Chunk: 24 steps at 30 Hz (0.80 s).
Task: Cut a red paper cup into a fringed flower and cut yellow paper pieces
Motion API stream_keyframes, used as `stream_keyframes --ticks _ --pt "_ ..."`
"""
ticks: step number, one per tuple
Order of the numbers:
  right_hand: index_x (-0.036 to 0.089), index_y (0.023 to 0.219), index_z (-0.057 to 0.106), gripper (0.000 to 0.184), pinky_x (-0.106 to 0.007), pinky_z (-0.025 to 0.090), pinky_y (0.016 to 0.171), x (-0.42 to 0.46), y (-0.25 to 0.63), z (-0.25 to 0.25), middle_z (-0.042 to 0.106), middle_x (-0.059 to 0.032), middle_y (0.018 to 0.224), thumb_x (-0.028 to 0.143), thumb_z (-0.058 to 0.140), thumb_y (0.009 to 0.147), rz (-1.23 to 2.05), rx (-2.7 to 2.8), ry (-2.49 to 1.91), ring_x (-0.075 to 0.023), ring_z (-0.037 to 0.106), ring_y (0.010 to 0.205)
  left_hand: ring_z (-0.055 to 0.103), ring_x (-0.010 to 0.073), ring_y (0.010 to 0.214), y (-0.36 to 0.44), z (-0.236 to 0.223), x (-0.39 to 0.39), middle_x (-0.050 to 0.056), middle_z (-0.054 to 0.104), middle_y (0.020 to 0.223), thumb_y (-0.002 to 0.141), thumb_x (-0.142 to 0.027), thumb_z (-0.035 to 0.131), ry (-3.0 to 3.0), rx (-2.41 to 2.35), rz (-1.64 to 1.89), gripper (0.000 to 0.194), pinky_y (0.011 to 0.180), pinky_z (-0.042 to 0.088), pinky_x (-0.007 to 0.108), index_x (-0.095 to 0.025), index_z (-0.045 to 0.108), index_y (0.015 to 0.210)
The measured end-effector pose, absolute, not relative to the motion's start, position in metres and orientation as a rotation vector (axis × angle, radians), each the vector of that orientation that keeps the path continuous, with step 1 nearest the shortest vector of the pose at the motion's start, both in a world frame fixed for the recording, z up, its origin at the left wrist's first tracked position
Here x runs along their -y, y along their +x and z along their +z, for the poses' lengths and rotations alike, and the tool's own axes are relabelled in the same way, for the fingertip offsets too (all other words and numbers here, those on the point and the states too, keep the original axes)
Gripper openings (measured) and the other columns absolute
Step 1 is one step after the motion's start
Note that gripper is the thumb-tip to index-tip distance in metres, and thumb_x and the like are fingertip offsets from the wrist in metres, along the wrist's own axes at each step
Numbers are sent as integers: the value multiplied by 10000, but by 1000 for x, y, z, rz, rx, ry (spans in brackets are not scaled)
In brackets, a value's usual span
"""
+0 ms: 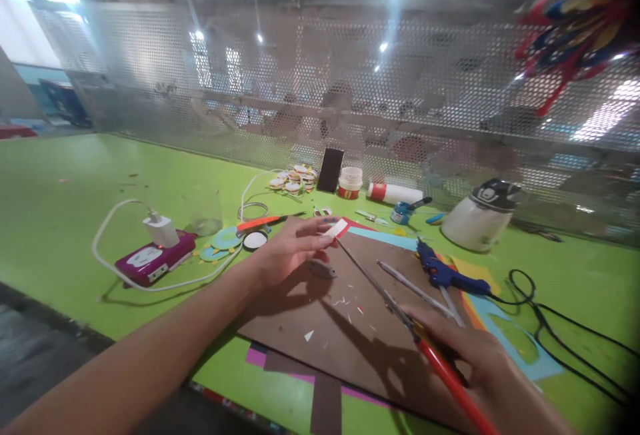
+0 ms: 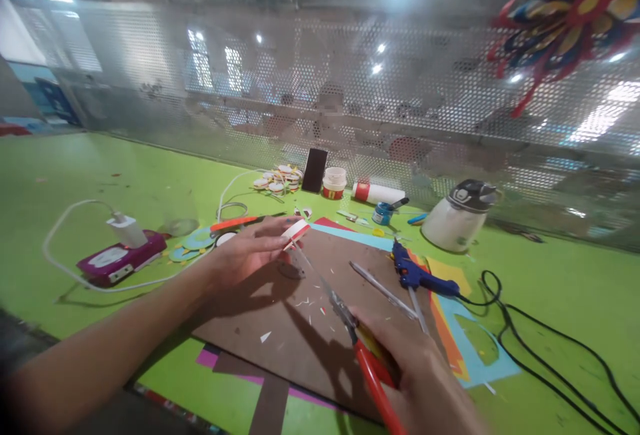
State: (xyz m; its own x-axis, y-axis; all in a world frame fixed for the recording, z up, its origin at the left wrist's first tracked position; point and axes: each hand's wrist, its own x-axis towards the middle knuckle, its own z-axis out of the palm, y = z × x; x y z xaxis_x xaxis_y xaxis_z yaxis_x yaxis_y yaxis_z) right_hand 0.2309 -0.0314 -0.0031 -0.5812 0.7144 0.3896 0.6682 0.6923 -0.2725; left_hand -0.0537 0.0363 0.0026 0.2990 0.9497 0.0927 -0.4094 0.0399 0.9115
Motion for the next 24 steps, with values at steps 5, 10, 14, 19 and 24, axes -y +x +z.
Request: stream_keyframes --ticks 5,10,14,19,24 --pt "213 1234 688 395 -302 571 887 31 234 -7 697 -67 1248 245 505 885 205 2413 -1194 -249 682 1111 567 168 883 -54 3 -39 97 659 1132 661 -244 841 1111 -700 1224 373 758 435 299 -231 772 1027" --pt "194 1260 669 407 -301 580 876 32 226 3 677 -99 1271 325 528 902 235 2399 -1132 -266 675 1121 556 166 852 -56 6 -41 82 669 1033 601 -243 868 1120 -752 1238 352 772 417 316 -204 787 941" --pt "210 1234 684 382 -341 592 864 34 223 4 684 -102 1262 314 525 902 272 2373 -1142 -286 675 1120 566 170 867 -57 7 -42 67 673 994 595 -231 862 1129 -744 1212 352 781 413 314 -205 777 936" --pt "188 1235 683 382 -309 608 811 36 223 6 692 -129 1239 335 536 914 294 2405 -1108 -287 701 1069 578 170 867 -57 8 -38 72 665 1029 619 -250 840 1147 -720 1188 334 806 416 321 -204 769 942" --pt "170 1188 703 373 -306 613 790 36 220 8 720 -140 1189 352 514 922 257 2409 -1081 -293 712 1044 570 204 933 -58 5 -38 95 673 1044 648 -267 821 1161 -675 1161 357 826 410 337 -192 763 992"
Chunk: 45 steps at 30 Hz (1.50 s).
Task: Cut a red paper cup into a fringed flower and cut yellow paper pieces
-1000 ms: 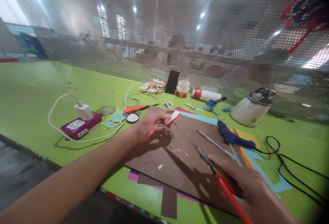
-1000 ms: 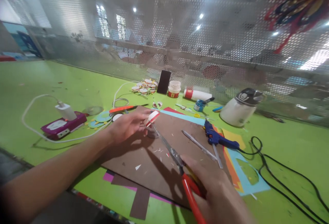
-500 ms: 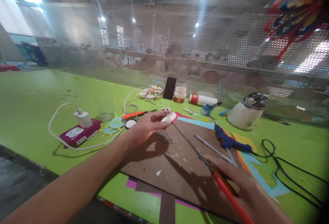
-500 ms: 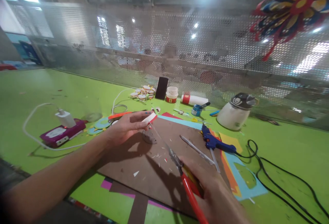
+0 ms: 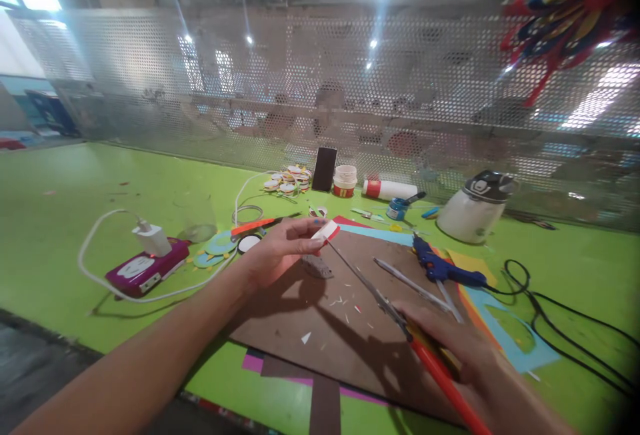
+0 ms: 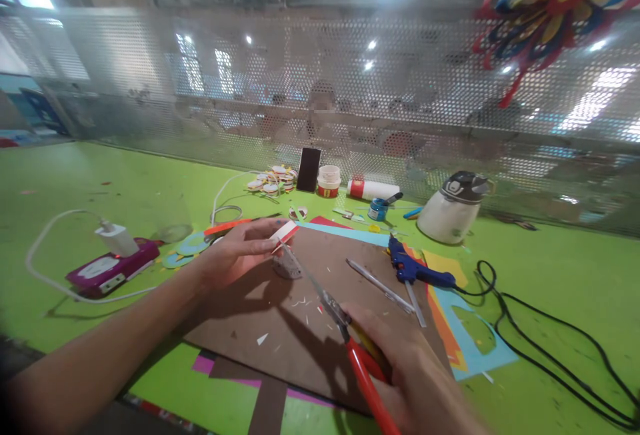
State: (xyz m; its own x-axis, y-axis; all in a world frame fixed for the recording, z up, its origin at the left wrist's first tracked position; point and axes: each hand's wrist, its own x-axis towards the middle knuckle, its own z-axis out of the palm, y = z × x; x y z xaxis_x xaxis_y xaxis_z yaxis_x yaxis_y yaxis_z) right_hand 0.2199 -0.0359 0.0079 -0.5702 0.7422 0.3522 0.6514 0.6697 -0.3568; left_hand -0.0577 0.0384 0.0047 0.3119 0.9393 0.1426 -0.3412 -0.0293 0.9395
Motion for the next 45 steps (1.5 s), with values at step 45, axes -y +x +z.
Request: stream_keyframes --ticks 45 --pt "243 1175 721 373 -309 616 794 34 234 -13 769 -68 1105 271 574 834 441 2121 -1152 -275 724 1026 624 277 1056 -63 3 -41 149 689 1175 676 -215 815 1089 -578 1246 476 919 437 411 -173 717 1140"
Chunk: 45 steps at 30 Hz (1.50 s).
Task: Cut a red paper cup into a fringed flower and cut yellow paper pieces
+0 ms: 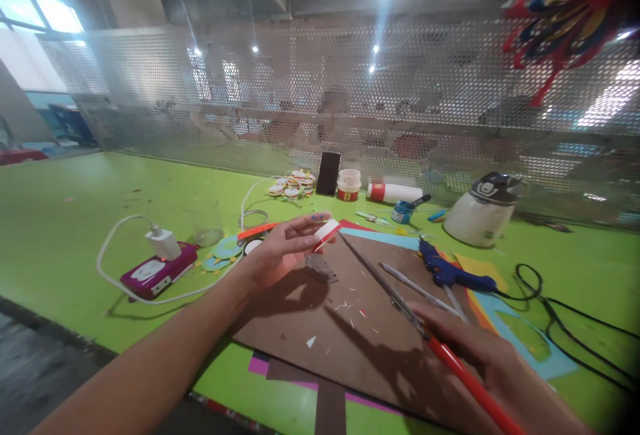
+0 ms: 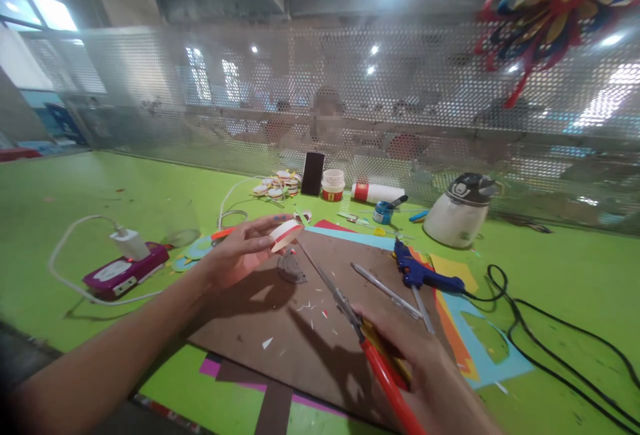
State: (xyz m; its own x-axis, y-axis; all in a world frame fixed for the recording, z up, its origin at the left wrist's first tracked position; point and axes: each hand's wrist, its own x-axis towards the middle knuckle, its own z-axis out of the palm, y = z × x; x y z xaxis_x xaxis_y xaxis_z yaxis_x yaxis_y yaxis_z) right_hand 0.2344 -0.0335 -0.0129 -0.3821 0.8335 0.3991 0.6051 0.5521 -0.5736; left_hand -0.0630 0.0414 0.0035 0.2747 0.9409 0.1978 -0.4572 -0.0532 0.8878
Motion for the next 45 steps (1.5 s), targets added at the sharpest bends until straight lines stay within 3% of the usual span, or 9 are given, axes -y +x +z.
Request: stream_keyframes --ticks 5,10,17,24,30,35,38,42,45 --pt "260 1258 680 423 -238 601 510 34 237 -36 751 -35 650 305 522 868 733 2045 -1113 -234 753 635 637 254 999 -64 4 -41 134 700 1150 684 -229 807 1151 -552 1232 475 822 440 358 -204 720 1150" --pt "280 1294 652 423 -250 582 447 35 234 -38 719 -29 590 351 439 935 773 2037 -1122 -207 704 493 636 261 989 -64 3 -41 137 701 1149 698 -235 794 1185 -544 1255 456 799 428 366 -215 721 1148" --pt "269 1261 673 395 -296 629 660 32 240 -29 748 -44 647 317 522 900 794 2141 -1129 -270 770 744 612 255 1027 -66 2 -43 144 673 1237 696 -238 790 1187 -546 1276 487 791 435 342 -200 705 1174" --pt "286 1273 670 413 -273 616 575 36 238 -26 732 -36 624 382 518 900 908 2094 -1116 -257 752 645 613 240 1014 -64 3 -41 142 689 1205 697 -234 797 1206 -555 1250 487 793 438 337 -204 701 1174" --pt "294 1154 744 366 -325 628 656 38 236 -12 739 -48 646 429 545 878 730 2052 -1132 -287 755 772 615 251 1040 -65 3 -40 138 678 1235 710 -235 785 1229 -553 1243 492 796 437 341 -218 688 1192" --pt "286 1160 736 412 -337 625 709 35 241 -7 753 -56 680 495 527 874 811 2120 -1077 -289 756 725 619 247 1019 -65 3 -40 134 698 1193 703 -230 786 1229 -548 1239 497 791 439 338 -213 689 1191" --pt "295 1154 739 379 -330 628 692 33 241 -8 745 -42 663 460 539 878 816 2156 -1101 -269 750 678 620 237 1010 -65 2 -41 134 697 1197 711 -233 783 1239 -528 1233 499 791 443 330 -213 685 1199" --pt "303 1083 767 307 -317 623 726 31 238 -11 780 -51 820 408 602 846 683 2128 -1167 -284 754 865 623 241 1022 -66 2 -41 136 693 1207 702 -231 790 1249 -509 1224 510 797 446 329 -221 685 1200" --pt "299 1079 770 292 -296 624 712 31 238 -14 784 -49 860 369 612 843 693 2108 -1160 -270 755 858 627 243 1009 -66 2 -41 142 697 1197 693 -231 797 1247 -510 1223 521 792 447 330 -211 684 1202"
